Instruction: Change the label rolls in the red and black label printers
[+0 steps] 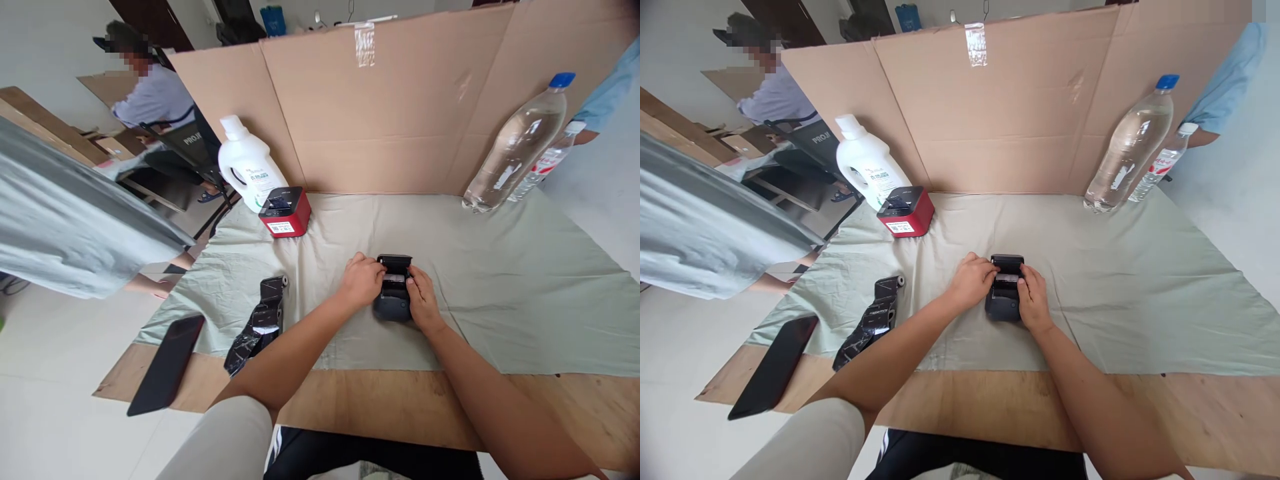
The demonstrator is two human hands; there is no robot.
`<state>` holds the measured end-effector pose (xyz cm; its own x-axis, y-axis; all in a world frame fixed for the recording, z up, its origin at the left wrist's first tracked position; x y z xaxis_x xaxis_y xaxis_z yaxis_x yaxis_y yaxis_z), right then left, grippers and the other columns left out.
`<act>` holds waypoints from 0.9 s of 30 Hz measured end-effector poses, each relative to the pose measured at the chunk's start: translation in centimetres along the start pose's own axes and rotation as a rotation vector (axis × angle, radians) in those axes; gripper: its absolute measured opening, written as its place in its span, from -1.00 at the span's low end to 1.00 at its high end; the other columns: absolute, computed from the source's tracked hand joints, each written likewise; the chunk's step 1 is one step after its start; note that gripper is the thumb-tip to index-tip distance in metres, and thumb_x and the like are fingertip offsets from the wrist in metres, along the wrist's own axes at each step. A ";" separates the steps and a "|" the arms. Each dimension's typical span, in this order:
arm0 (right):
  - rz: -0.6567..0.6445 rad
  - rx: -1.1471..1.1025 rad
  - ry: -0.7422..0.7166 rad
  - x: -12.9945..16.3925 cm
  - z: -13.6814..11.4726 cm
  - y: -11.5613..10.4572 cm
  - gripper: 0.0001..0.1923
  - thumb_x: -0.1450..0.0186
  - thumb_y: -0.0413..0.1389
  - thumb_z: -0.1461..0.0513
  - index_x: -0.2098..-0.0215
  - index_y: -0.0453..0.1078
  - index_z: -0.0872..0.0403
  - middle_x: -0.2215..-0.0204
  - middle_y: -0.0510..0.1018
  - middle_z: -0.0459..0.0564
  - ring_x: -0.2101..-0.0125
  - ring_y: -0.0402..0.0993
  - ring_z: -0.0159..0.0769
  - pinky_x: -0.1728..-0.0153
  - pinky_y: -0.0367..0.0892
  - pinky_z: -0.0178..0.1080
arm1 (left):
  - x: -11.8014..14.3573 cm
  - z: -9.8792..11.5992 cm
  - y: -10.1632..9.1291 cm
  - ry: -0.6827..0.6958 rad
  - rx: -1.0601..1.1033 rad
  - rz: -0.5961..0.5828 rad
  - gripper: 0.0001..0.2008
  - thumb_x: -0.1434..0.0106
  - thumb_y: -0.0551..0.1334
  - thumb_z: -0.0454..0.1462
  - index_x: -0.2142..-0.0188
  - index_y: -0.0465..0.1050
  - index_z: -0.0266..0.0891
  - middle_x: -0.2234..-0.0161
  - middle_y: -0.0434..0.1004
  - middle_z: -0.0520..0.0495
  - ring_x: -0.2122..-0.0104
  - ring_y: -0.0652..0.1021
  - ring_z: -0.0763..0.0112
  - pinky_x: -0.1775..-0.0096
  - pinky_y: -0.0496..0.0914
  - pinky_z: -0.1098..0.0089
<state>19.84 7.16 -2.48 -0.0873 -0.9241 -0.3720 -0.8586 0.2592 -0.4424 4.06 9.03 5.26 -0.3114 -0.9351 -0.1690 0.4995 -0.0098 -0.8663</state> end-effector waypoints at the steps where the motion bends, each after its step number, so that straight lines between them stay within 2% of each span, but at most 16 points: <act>1: 0.001 -0.001 -0.011 0.0 -0.1 0.0 -0.48 -0.40 -0.20 -0.03 -0.16 0.31 0.00 -0.10 0.42 0.10 -0.13 0.28 -0.12 -0.20 0.16 0.12 | -0.3 0.2 0.2 -0.027 -0.021 -0.008 -0.77 -0.26 0.15 -0.28 0.25 0.62 -0.14 0.22 0.51 -0.18 0.11 0.38 0.06 0.02 0.27 0.07; 3: 0.000 0.000 -0.031 0.0 -0.3 0.0 -0.48 -0.41 -0.21 -0.02 -0.18 0.29 0.00 -0.11 0.41 0.09 -0.14 0.27 -0.14 -0.20 0.17 0.10 | -0.8 0.6 0.9 -0.090 -0.036 -0.037 -0.79 -0.22 0.20 -0.23 0.23 0.61 -0.10 0.05 0.44 -0.21 -0.03 0.32 -0.06 -0.03 0.22 -0.02; 6: 0.007 -0.004 -0.037 -0.1 -0.5 -0.1 -0.49 -0.42 -0.23 0.00 -0.19 0.28 -0.01 -0.12 0.41 0.08 -0.14 0.27 -0.18 -0.20 0.18 0.06 | -1.3 1.1 2.3 -0.164 -0.050 -0.150 -0.79 -0.18 0.22 -0.22 0.23 0.59 -0.15 -0.24 0.16 -0.20 -0.24 0.07 -0.26 -0.13 0.07 -0.18; 9: 0.020 -0.015 -0.032 -0.1 -0.4 -0.1 -0.49 -0.41 -0.22 0.01 -0.18 0.29 0.02 -0.11 0.42 0.09 -0.13 0.29 -0.18 -0.20 0.18 0.05 | -2.0 1.4 3.2 -0.195 -0.095 -0.270 -0.78 -0.17 0.22 -0.22 0.23 0.57 -0.24 -0.33 0.00 -0.23 -0.32 -0.12 -0.32 -0.19 -0.11 -0.25; 12: 0.029 -0.012 -0.033 -0.1 -0.3 -0.1 -0.49 -0.41 -0.21 0.00 -0.16 0.30 0.03 -0.10 0.43 0.11 -0.12 0.30 -0.16 -0.20 0.17 0.06 | -2.5 1.5 3.3 -0.190 -0.094 -0.331 -0.76 -0.14 0.25 -0.19 0.24 0.55 -0.28 -0.33 0.00 -0.28 -0.32 -0.16 -0.35 -0.19 -0.16 -0.28; 18: 0.046 -0.021 -0.057 -0.2 -0.2 -0.2 -0.49 -0.40 -0.18 -0.01 -0.15 0.31 0.06 -0.09 0.44 0.14 -0.11 0.31 -0.14 -0.18 0.18 0.07 | -2.3 1.1 3.1 -0.171 -0.117 -0.363 -0.64 -0.17 0.24 -0.02 0.23 0.53 -0.26 -0.34 -0.04 -0.19 -0.32 -0.16 -0.33 -0.19 -0.08 -0.23; 20: 0.047 -0.018 -0.065 -0.2 -0.2 -0.2 -0.48 -0.40 -0.19 -0.01 -0.14 0.32 0.07 -0.08 0.45 0.15 -0.11 0.32 -0.12 -0.18 0.18 0.09 | -2.0 1.3 2.7 -0.128 -0.152 -0.324 -0.64 -0.20 0.24 -0.03 0.21 0.54 -0.26 -0.30 0.04 -0.21 -0.29 -0.05 -0.26 -0.19 -0.02 -0.16; 23: 0.051 -0.008 -0.069 -0.2 -0.2 -0.1 -0.46 -0.40 -0.19 -0.04 -0.13 0.33 0.07 -0.07 0.46 0.15 -0.09 0.34 -0.09 -0.15 0.20 0.11 | -1.7 1.8 1.9 -0.049 -0.233 -0.290 -0.66 -0.22 0.24 -0.04 0.20 0.56 -0.26 -0.11 0.28 -0.25 -0.15 0.19 -0.11 -0.11 0.12 -0.01; 25: 0.057 -0.006 -0.075 -0.1 -0.2 0.0 -0.46 -0.40 -0.19 -0.05 -0.12 0.33 0.07 -0.06 0.47 0.15 -0.08 0.35 -0.08 -0.13 0.22 0.12 | -1.6 2.1 1.6 -0.015 -0.316 -0.325 -0.66 -0.23 0.24 -0.04 0.20 0.57 -0.24 0.00 0.35 -0.25 -0.06 0.24 -0.05 -0.05 0.16 0.06; 27: 0.063 -0.005 -0.085 -0.1 -0.1 0.0 -0.46 -0.40 -0.19 -0.06 -0.12 0.34 0.07 -0.05 0.48 0.15 -0.07 0.35 -0.08 -0.13 0.23 0.11 | -1.8 2.5 1.6 0.008 -0.399 -0.397 -0.65 -0.24 0.23 -0.03 0.18 0.57 -0.23 0.02 0.37 -0.25 -0.05 0.23 -0.02 -0.05 0.15 0.08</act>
<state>19.78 7.18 -2.33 -0.0980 -0.8790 -0.4667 -0.8553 0.3141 -0.4120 7.43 9.82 5.39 -0.4202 -0.8842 0.2038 -0.0016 -0.2238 -0.9746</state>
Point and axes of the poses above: each hand's wrist, its own x-axis away from the middle knuckle, its own y-axis out of the palm, z = x × y, the point moved 6 cm from there along -x, towards the middle knuckle
